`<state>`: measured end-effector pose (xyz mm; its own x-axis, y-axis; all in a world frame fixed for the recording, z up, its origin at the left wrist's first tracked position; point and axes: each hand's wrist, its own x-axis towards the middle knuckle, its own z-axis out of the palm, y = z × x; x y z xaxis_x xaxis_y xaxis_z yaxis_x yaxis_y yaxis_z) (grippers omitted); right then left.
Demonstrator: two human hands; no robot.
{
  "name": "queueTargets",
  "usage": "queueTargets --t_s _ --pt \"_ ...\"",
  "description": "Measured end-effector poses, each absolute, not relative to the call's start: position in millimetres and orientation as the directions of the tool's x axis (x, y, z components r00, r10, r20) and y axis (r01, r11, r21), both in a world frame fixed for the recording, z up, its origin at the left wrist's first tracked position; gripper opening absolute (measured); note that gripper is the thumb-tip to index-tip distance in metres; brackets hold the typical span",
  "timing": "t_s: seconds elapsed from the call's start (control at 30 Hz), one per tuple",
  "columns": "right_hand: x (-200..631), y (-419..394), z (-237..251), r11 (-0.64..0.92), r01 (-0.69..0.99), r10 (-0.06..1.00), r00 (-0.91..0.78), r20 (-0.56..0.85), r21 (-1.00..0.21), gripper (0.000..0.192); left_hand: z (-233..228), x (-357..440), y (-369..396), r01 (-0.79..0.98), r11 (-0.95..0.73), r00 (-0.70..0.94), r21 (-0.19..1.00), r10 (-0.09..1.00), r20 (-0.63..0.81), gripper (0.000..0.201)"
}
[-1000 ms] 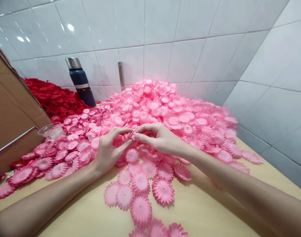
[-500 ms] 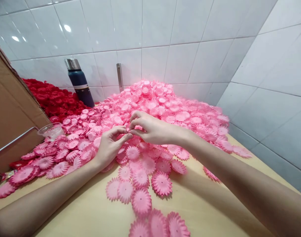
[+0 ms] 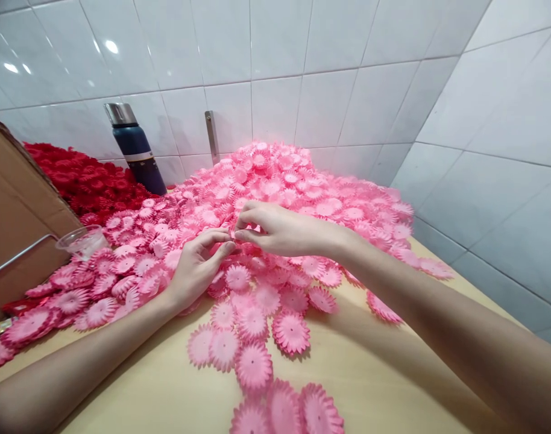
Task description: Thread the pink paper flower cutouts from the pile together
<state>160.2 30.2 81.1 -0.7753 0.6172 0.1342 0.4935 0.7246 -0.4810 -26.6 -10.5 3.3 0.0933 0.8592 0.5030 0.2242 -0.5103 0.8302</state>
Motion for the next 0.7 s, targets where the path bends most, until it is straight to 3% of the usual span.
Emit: queueTargets --t_s 0.2,0.43,0.7 --pt "161.3 26.6 84.1 0.693 0.442 0.594 -0.798 0.103 -0.570 0.025 4.6 -26.0 -12.7 0.170 -0.492 0.126 0.854 0.870 0.476 0.019" --pt "161.8 29.3 81.2 0.713 0.400 0.555 -0.824 0.115 -0.576 0.024 4.9 -24.5 -13.8 0.113 -0.465 0.168 0.878 0.880 0.445 0.025" --pt "168.4 35.7 84.4 0.709 0.396 0.536 -0.840 0.082 -0.583 0.025 5.6 -24.1 -15.9 0.029 -0.421 0.206 0.907 0.890 0.407 0.018"
